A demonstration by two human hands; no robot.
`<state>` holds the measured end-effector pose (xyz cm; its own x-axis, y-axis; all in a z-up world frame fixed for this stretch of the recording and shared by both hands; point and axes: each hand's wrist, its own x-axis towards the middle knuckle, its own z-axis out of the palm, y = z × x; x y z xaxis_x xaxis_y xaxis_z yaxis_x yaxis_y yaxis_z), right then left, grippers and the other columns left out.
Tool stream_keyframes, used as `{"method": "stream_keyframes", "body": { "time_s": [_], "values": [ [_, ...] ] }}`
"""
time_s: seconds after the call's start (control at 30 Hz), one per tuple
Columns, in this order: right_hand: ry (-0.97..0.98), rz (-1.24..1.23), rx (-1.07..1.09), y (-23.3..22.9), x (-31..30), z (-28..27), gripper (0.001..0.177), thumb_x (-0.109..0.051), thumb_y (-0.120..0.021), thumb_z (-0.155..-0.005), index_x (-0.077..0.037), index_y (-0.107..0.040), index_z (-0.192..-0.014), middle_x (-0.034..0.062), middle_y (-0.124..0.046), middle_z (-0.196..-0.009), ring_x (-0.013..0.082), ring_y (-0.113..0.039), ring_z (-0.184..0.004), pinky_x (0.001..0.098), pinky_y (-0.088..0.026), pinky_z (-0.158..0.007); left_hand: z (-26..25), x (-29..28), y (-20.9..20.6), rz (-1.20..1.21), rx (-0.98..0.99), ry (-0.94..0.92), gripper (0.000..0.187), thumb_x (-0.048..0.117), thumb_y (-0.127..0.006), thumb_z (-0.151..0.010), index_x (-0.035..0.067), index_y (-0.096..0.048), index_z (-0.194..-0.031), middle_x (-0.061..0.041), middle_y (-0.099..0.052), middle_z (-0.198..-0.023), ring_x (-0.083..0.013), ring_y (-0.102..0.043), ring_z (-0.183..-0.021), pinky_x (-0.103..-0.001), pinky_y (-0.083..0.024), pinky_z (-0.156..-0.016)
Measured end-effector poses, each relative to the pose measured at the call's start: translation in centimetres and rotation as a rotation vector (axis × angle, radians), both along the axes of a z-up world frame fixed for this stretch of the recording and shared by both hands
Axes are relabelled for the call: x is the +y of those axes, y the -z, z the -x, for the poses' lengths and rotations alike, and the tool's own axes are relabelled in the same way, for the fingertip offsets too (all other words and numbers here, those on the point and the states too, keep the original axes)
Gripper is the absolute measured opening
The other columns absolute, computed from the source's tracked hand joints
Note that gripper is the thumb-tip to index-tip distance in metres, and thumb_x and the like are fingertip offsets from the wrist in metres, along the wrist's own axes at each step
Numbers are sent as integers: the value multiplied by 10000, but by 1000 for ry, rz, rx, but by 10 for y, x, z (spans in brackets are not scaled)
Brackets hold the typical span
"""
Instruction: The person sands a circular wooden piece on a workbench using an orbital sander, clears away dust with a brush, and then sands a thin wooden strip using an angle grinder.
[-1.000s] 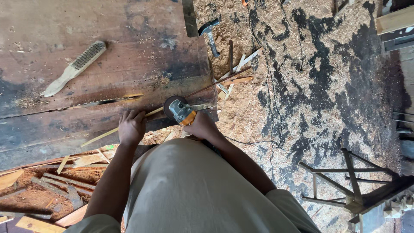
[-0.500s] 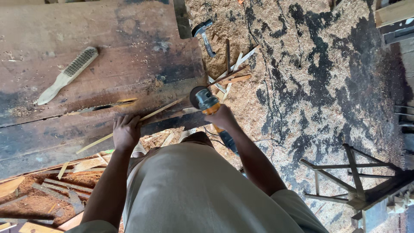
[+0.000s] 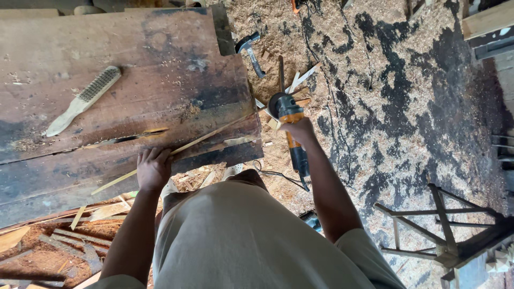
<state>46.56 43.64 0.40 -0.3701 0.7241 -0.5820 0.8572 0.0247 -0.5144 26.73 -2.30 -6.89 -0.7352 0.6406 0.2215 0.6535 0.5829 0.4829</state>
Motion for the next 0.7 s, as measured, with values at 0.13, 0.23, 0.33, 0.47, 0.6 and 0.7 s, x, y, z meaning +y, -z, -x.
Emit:
{"method": "stream_keyframes", "body": {
  "time_s": [0.13,0.23,0.33,0.47,0.6,0.7],
  "values": [
    [-97,18,-42,2,-54,17,427,-178,-858,-662,-72,-663,-1027,75,-722,-867,174,-707,-706,364,-606,-661,1,1,0,-2,-3,-12,194,225,-737,-894,138,-766,-1065,-34,-698,-1039,-271,-642,-1010,-418,-494,-925],
    [-295,42,-34,-1,-106,32,429,-214,-847,-683,-53,-665,-1037,105,-759,-911,195,-753,-757,361,-635,-706,-1,0,1,0,1,-8,191,231,-739,-899,134,-765,-1061,-35,-696,-1037,-271,-640,-1007,-420,-494,-922],
    [-448,20,-92,-12,-153,48,479,-277,-857,-704,-39,-657,-1068,130,-763,-951,219,-760,-810,369,-625,-757,1,0,1,0,-3,-9,184,232,-739,-905,136,-765,-1060,-35,-693,-1032,-271,-640,-1008,-421,-494,-921],
    [-530,37,-75,-29,-194,62,525,-278,-853,-665,-6,-679,-1078,141,-767,-960,233,-780,-833,378,-629,-783,1,0,0,-17,-5,0,181,238,-737,-911,142,-764,-1062,-33,-694,-1041,-273,-638,-1007,-421,-499,-932],
    [-572,-22,-169,-38,-196,63,571,-332,-880,-680,33,-669,-1066,180,-759,-973,249,-770,-855,376,-622,-791,1,0,-1,-6,-8,-5,186,235,-740,-905,145,-766,-1066,-27,-698,-1050,-270,-638,-1009,-421,-501,-937],
    [-529,-33,-124,-36,-179,55,574,-319,-877,-663,9,-649,-1076,171,-760,-965,248,-758,-838,385,-611,-769,2,0,-2,-6,-18,-11,184,237,-745,-910,148,-767,-1070,-26,-696,-1043,-268,-640,-1012,-415,-502,-929]
  ]
}}
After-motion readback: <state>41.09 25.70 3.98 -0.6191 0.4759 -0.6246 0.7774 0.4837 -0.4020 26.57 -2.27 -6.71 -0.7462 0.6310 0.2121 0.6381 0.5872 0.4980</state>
